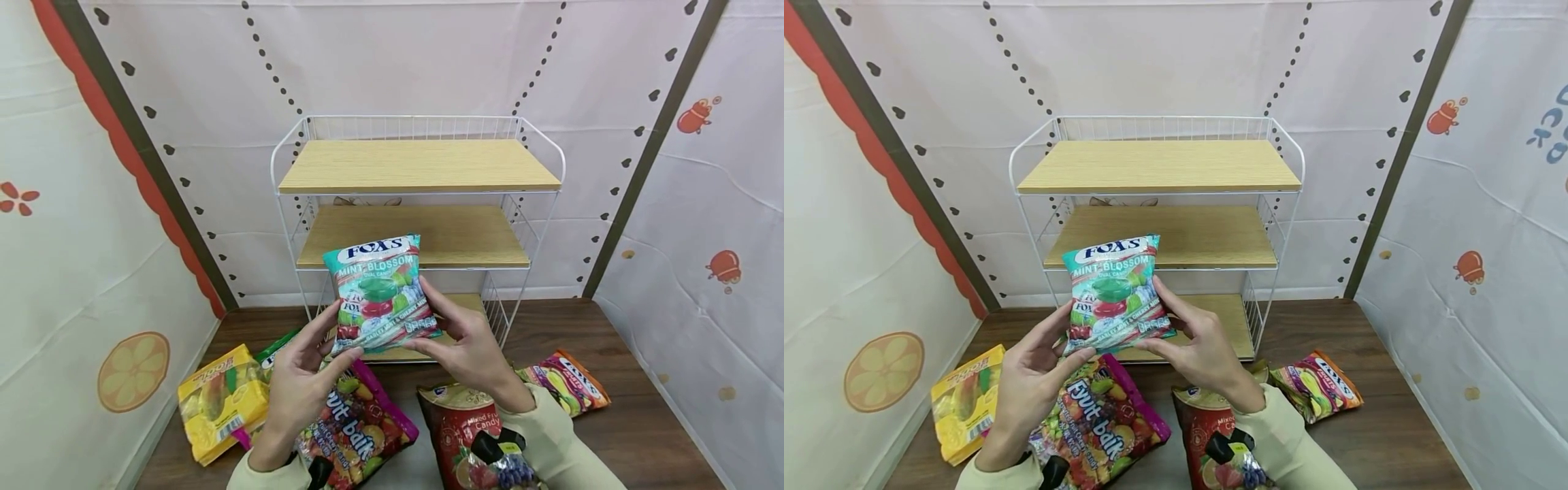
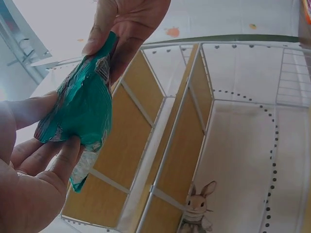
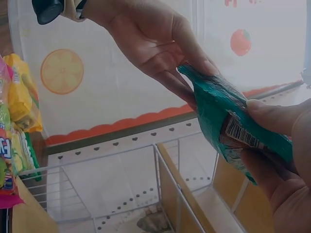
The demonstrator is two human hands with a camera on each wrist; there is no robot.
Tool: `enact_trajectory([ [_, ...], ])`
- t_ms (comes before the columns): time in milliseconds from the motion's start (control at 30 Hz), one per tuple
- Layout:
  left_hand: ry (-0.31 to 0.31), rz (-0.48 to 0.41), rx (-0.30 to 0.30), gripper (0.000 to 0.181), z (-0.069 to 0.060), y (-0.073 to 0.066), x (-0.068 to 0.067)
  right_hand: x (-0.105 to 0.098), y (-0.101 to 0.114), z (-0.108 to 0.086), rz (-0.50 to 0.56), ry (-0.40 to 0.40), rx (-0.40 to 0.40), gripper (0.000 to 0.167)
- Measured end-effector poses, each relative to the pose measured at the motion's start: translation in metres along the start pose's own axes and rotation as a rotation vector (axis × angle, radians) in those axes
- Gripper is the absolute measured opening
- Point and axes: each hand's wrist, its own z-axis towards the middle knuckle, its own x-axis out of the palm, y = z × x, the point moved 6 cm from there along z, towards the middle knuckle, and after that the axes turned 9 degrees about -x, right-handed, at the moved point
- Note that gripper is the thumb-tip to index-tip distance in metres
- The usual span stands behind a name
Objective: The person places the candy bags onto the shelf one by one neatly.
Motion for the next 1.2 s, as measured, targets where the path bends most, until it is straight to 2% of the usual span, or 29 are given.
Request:
enact_trajectory([
  [167,-0.003,-0.013,0.027,0.066,0.003,-0.004,-0.002,0.0,0.003,0.004,0.004,0.026,-0.031,0.083],
  [367,-0.016,-0.014,0.077,0.064,0.005,-0.011,-0.005,0.001,0.008,0.009,0.056,0.057,-0.054,0.086],
  [667,-0.026,0.016,0.084,0.062,0.015,-0.02,-0.008,-0.005,0.015,0.019,0.097,0.108,-0.111,0.084],
  [867,-0.035,-0.006,0.105,0.062,0.022,-0.025,-0.01,-0.008,0.017,0.026,0.126,0.134,-0.155,0.083],
  [967,-0.042,-0.028,0.132,0.061,0.024,-0.028,-0.01,-0.009,0.018,0.03,0.128,0.14,-0.173,0.082],
  [1200,-0.043,-0.092,0.246,0.06,0.032,-0.04,-0.01,-0.01,0.021,0.04,0.113,0.123,-0.186,0.079],
])
